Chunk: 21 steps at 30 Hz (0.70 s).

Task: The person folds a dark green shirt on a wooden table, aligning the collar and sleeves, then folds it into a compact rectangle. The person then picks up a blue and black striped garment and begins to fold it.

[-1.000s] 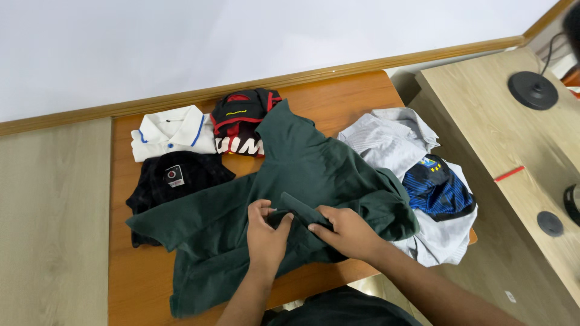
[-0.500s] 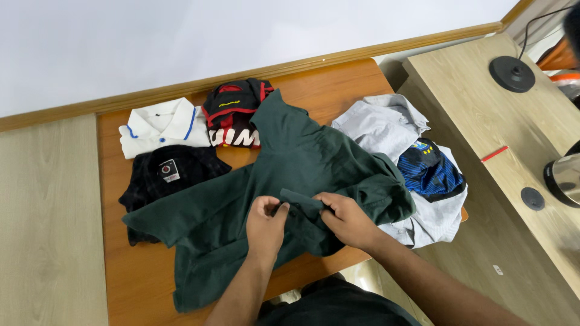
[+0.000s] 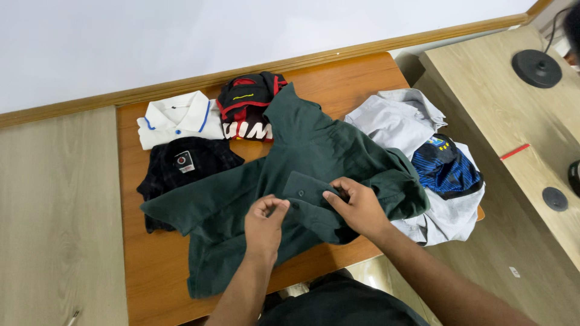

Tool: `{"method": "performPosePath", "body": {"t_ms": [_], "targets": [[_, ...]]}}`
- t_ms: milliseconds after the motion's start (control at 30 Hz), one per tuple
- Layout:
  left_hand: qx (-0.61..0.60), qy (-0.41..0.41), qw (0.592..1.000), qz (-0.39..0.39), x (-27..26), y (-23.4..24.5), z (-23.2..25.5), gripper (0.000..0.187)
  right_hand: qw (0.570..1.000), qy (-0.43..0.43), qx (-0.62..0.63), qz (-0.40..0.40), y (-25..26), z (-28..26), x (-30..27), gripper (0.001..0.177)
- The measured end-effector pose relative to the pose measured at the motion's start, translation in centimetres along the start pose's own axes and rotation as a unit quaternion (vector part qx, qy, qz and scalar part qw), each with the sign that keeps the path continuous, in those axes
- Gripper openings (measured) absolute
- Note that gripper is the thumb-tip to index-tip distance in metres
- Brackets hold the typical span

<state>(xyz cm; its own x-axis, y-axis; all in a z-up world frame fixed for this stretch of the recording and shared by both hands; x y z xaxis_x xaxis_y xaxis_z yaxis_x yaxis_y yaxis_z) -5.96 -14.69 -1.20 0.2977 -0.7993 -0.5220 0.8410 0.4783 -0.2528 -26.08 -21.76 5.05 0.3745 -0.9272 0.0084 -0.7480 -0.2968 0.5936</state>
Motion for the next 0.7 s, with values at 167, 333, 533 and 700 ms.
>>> {"method": "performPosePath", "body": {"t_ms": [167,333,533,700], "targets": [[-0.014,-0.038,0.999,0.0,0.4,2.0,2.4,0.007,0.976,0.024,0.034,-0.212,0.1,0.4,0.2,0.033],[-0.038,-0.032,0.999,0.01,0.6,5.5,3.3,0.005,0.949,0.035,-0.029,-0.312,-0.1,1.5,0.5,0.026],[-0.066,0.058,0.992,0.092,0.1,12.8,-1.4,0.029,0.951,0.119,-0.246,-0.145,0.3,2.7,0.8,0.037],[-0.003,0.273,0.943,0.188,-1.4,15.5,-7.3,0.067,0.908,0.073,-0.384,-0.149,-1.2,5.1,-1.4,0.07]]}}
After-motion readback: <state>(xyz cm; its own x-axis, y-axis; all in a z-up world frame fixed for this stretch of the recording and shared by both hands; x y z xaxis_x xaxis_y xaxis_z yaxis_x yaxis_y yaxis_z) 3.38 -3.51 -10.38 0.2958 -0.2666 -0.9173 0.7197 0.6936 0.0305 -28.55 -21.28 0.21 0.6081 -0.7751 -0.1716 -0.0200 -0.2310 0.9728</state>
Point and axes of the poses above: each hand's wrist, its own x-axis towards the middle knuckle, its own y-axis out of the back of the hand, z = x × y, the point moved 3 cm from there along x, towards the middle knuckle, and after that the axes turned 11 degrees about y, right-handed, at the moved point
